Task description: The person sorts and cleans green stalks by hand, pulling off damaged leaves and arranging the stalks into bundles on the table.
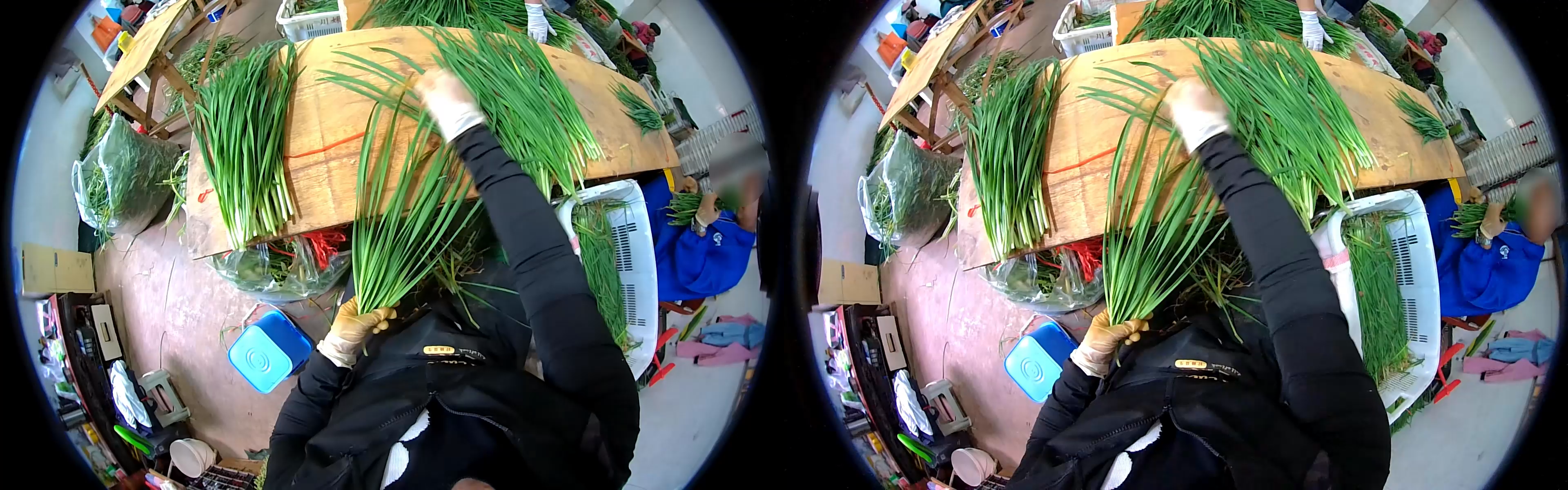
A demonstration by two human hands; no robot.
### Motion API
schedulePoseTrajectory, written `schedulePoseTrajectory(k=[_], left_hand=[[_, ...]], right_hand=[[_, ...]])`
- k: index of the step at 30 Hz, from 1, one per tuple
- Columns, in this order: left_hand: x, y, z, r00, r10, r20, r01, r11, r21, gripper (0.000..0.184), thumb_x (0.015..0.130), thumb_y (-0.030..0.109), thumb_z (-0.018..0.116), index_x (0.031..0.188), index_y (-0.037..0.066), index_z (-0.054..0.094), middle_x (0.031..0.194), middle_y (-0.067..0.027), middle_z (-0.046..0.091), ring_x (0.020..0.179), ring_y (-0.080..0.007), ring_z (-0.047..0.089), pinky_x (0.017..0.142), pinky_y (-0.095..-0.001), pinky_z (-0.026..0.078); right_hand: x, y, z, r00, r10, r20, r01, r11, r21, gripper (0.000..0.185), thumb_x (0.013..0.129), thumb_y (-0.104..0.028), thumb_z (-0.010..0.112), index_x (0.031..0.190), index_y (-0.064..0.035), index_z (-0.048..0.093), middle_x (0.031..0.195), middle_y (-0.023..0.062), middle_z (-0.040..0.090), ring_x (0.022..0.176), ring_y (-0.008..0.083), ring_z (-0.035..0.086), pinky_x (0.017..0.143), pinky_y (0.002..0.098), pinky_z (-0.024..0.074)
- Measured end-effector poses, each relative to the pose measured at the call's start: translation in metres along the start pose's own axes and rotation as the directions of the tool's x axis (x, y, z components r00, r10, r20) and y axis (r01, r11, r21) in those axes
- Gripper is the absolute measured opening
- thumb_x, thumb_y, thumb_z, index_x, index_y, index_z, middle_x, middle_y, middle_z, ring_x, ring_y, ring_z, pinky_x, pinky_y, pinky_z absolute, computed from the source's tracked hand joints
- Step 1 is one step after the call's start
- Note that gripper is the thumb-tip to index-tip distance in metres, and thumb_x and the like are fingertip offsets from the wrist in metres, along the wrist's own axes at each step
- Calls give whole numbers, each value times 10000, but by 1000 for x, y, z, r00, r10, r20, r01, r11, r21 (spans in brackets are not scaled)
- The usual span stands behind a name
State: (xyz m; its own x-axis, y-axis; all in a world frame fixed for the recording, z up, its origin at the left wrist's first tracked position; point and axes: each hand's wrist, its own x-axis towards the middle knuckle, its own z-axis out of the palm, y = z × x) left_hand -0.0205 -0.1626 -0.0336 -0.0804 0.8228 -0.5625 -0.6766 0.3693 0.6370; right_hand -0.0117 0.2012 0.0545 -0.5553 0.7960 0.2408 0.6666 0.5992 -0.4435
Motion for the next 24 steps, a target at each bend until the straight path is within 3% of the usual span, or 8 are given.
schedulePoseTrajectory(k=[5, 9, 11, 12, 13, 15, 19, 24], left_hand=[[-1, -4, -6, 999, 16, 41, -17, 1000, 12, 210, 791, 45, 580, 995, -3, 559, 902, -133, 612, 584, -99, 541, 494, -177, 406], [-5, 7, -2, 993, 18, 121, -10, 998, -66, 313, 802, 112, 591, 1082, 13, 494, 979, -179, 593, 647, -129, 570, 517, -183, 423], [-6, 17, 0, 980, 47, 195, -27, 994, -106, 337, 793, 151, 603, 1072, 21, 466, 958, -195, 595, 635, -125, 564, 512, -177, 414], [-9, 27, 5, 979, 74, 188, -62, 996, -71, 289, 805, 121, 575, 1059, 22, 479, 936, -172, 605, 599, -104, 539, 505, -164, 404], [-15, 40, 14, 978, 101, 181, -97, 995, -33, 245, 816, 90, 546, 1045, 23, 491, 913, -149, 616, 564, -84, 514, 499, -152, 394], [-27, 73, 38, 976, 190, 108, -201, 974, 104, 250, 797, 135, 572, 1015, 33, 504, 833, -119, 623, 480, -45, 449, 432, -143, 326], [-27, 132, 74, 801, 543, 254, -575, 815, 70, 304, 788, 248, 597, 974, 15, 534, 783, -91, 614, 405, -30, 382, 378, -155, 282], [14, 169, 146, 720, 573, 393, -528, 819, -226, 385, 876, 165, 486, 1205, -5, 382, 910, -67, 589, 603, -16, 435, 502, -131, 355]], right_hand=[[-6, 20, -139, 970, 11, -243, 175, 661, 730, 237, 789, -302, 615, 820, -71, 577, 665, -47, 526, 573, 32, 464, 503, 161, 355], [-112, 32, -204, 994, -42, -104, 109, 575, 811, 224, 838, -233, 550, 952, -41, 553, 730, -27, 514, 572, 18, 413, 500, 146, 306], [-159, 75, -186, 840, -471, 270, -199, 196, 960, 205, 833, -199, 555, 977, -55, 540, 822, 41, 568, 666, 82, 522, 588, 172, 425], [-188, 74, -185, 748, -237, 619, -408, 572, 712, 282, 800, -164, 598, 1047, -53, 519, 934, 90, 573, 776, 114, 561, 682, 202, 459], [-211, 71, -154, 577, -133, 806, -626, 562, 541, 377, 780, -97, 603, 1131, -40, 481, 1053, 132, 550, 864, 150, 557, 742, 251, 459], [-236, 89, -139, 561, 93, 822, 93, 980, -175, 437, 742, -85, 615, 1154, -22, 482, 1156, 109, 513, 1039, 163, 497, 882, 295, 403], [-231, 99, -146, 952, 185, 242, -243, 941, 236, 207, 787, -224, 583, 904, -55, 610, 857, 55, 625, 809, 165, 597, 683, 293, 473], [-191, 78, -117, 989, 135, -65, -149, 895, -421, 599, 741, -545, 525, 1060, -40, 481, 903, 156, 544, 850, 281, 553, 687, 394, 462]])
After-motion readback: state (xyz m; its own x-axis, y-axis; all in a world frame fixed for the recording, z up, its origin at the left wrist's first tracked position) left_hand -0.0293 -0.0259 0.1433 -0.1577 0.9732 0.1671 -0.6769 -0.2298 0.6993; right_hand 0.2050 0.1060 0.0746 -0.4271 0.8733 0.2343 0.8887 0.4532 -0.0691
